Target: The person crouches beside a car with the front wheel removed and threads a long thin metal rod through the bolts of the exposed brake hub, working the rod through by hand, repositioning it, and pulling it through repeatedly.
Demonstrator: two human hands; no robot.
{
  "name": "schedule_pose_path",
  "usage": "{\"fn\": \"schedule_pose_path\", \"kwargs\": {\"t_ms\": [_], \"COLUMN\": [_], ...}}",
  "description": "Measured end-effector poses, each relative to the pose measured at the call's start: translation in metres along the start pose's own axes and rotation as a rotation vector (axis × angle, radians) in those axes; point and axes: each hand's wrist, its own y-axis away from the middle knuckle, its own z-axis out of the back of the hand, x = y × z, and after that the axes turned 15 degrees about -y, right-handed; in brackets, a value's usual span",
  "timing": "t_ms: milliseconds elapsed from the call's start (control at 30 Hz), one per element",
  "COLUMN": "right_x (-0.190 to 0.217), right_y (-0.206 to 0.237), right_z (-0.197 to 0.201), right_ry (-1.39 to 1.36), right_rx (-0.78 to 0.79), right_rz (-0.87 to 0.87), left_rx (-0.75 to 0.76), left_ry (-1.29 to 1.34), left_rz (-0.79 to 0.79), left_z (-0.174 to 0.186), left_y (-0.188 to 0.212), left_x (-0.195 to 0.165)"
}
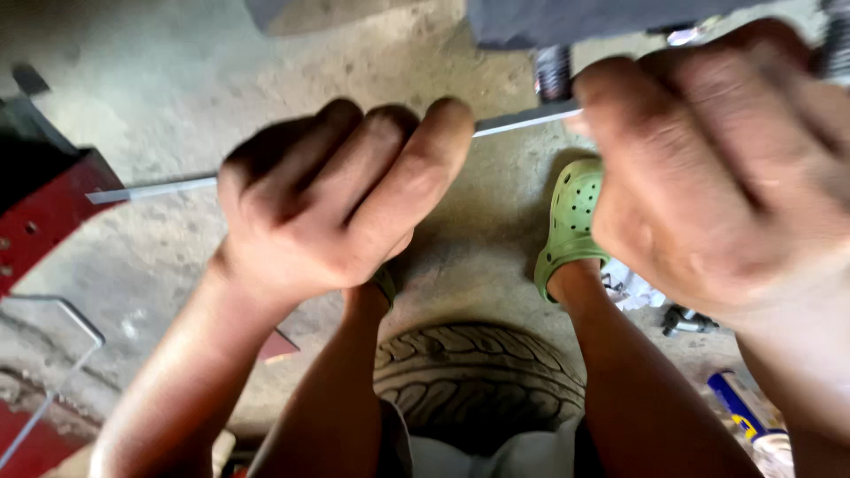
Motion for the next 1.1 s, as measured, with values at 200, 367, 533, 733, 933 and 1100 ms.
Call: {"fn": "schedule_pose_path", "kwargs": {"t_ms": [200,367,533,733,933,1100], "right_x": [-0.005,-0.006,-0.013,-0.012,-0.009,-0.010], "right_y": [0.000,0.006,0.010,0.009,0.017,0.019], "right_z": [0.000,-0.004,-0.002,-0.011,-0.020,-0.028], "right_ry": [0.012,0.011,-0.036,-0.132,-0.350,-0.505], "right_rx": [-0.003,-0.010,-0.037,-0.094,-0.153,-0.206], "right_rz": [0.012,0.023,0.024,-0.063,-0.158,-0.181], "left_rx": [-0.032,0.003,0.079,0.314,0.418,0.433], "left_ry": [-0.082,-0.075,-0.107,-0.340,-0.455,-0.487], "left_rz": [0.004,-0.001,-0.007,-0.112,-0.172,-0.210], "left_z": [-0.002,-0.002,0.015,0.069,0.081,0.077], "left_y": [-0.005,0.006,-0.017,-0.058,-0.064,-0.079], "left_x": [-0.005,-0.003,-0.007,-0.009,-0.012,-0.016]}}
